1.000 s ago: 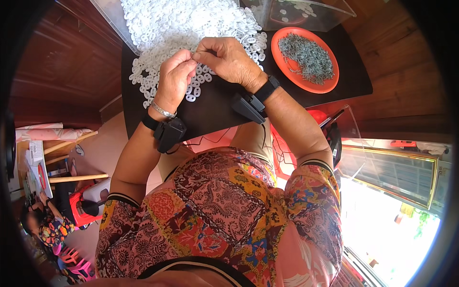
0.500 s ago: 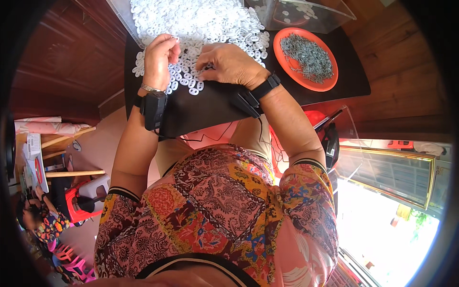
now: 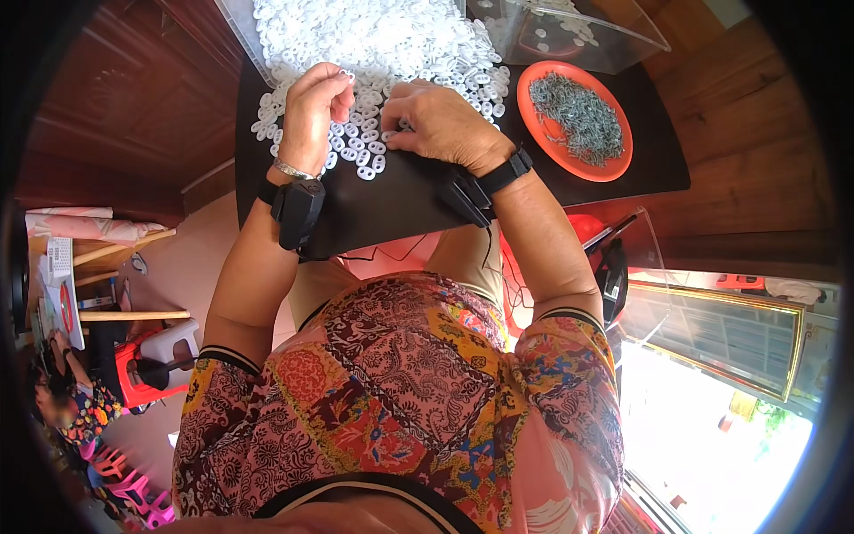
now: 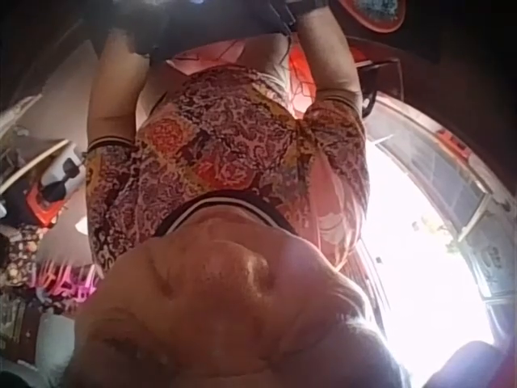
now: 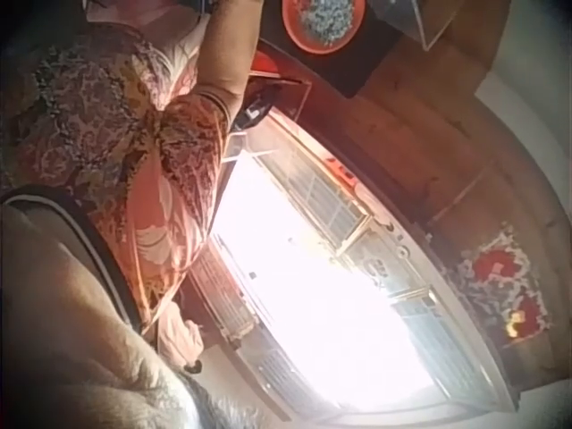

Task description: Manual assembly of small metal pins into white plastic ring components.

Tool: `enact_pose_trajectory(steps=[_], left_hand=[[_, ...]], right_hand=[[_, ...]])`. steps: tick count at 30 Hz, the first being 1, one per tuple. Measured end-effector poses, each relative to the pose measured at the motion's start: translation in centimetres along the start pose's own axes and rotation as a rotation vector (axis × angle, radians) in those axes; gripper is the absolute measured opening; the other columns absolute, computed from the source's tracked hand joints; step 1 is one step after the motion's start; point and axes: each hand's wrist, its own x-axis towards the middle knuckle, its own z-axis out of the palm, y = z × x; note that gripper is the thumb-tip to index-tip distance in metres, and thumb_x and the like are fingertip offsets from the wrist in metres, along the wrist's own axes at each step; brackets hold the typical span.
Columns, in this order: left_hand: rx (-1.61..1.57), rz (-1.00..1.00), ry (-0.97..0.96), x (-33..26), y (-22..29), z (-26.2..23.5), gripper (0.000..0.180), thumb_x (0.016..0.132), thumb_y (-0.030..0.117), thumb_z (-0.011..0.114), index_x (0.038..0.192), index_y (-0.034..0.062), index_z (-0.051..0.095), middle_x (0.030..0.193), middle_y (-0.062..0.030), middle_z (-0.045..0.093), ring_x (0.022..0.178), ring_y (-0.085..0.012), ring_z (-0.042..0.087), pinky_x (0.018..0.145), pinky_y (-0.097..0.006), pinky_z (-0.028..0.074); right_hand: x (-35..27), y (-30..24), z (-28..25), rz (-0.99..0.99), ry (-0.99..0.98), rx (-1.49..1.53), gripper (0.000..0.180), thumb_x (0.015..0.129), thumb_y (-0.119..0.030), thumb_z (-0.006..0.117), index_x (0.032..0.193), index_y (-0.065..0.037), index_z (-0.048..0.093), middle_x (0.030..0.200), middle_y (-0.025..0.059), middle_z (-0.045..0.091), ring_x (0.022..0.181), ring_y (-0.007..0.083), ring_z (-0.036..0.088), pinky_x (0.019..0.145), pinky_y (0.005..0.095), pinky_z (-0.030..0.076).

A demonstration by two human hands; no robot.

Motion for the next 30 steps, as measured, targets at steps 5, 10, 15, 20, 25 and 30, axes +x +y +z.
enact_pose_trajectory(steps=[5,10,15,20,25,30], left_hand=[[-0.032,0.000,-0.010,-0.3,0.3,0.3,0.015,0.082,0.016,0.054,0.074,0.0041,0.057,0.062,-0.0009,0.052,0.051,-0.0068,0.043,0.048,-0.020,0.034],[-0.020,0.004,-0.073,-1.2,0.3,1.0,0.016,0.083,0.017,0.054,0.075,0.0042,0.056,0.062,-0.0003,0.051,0.052,-0.0060,0.043,0.048,-0.019,0.033],[-0.025,-0.022,-0.129,-1.3,0.1,1.3,0.015,0.084,0.018,0.053,0.076,0.0046,0.056,0.063,-0.0003,0.051,0.052,-0.0055,0.043,0.049,-0.019,0.033],[-0.008,-0.035,-0.139,-1.4,0.2,1.5,0.015,0.084,0.018,0.054,0.078,0.0043,0.056,0.063,-0.0004,0.051,0.052,-0.0054,0.042,0.049,-0.018,0.033],[-0.014,-0.031,-0.137,-1.5,0.0,1.5,0.015,0.084,0.019,0.054,0.078,0.0043,0.056,0.063,-0.0006,0.051,0.052,-0.0055,0.042,0.049,-0.018,0.033],[0.028,-0.031,-0.151,-1.3,-0.4,1.5,0.015,0.084,0.019,0.054,0.078,0.0045,0.056,0.064,-0.0006,0.051,0.053,-0.0052,0.042,0.048,-0.018,0.033]], right_hand=[[0.2,0.2,-0.8,0.393,0.086,0.785,0.014,0.080,-0.015,0.067,0.090,-0.005,0.064,0.082,0.0028,0.065,0.075,0.0132,0.059,0.068,0.0252,0.045],[-0.1,1.1,-1.6,0.400,0.159,1.171,0.020,0.084,-0.017,0.065,0.099,-0.003,0.061,0.086,0.0033,0.065,0.075,0.0080,0.057,0.070,0.0216,0.045],[-0.1,1.3,-1.6,0.428,0.170,1.304,0.021,0.087,-0.014,0.061,0.105,-0.003,0.060,0.089,0.0039,0.064,0.080,0.0094,0.058,0.074,0.0222,0.046],[0.0,1.3,-1.6,0.372,0.175,1.304,0.022,0.086,-0.011,0.060,0.107,-0.002,0.059,0.091,0.0047,0.064,0.081,0.0097,0.058,0.075,0.0220,0.047],[0.0,0.6,-2.0,0.353,0.228,1.256,0.022,0.084,-0.008,0.063,0.105,-0.002,0.061,0.087,0.0037,0.064,0.077,0.0088,0.056,0.074,0.0215,0.046],[0.0,0.9,-1.8,0.325,0.235,1.198,0.021,0.084,-0.009,0.064,0.103,-0.002,0.061,0.086,0.0026,0.063,0.076,0.0083,0.055,0.073,0.0216,0.045]])
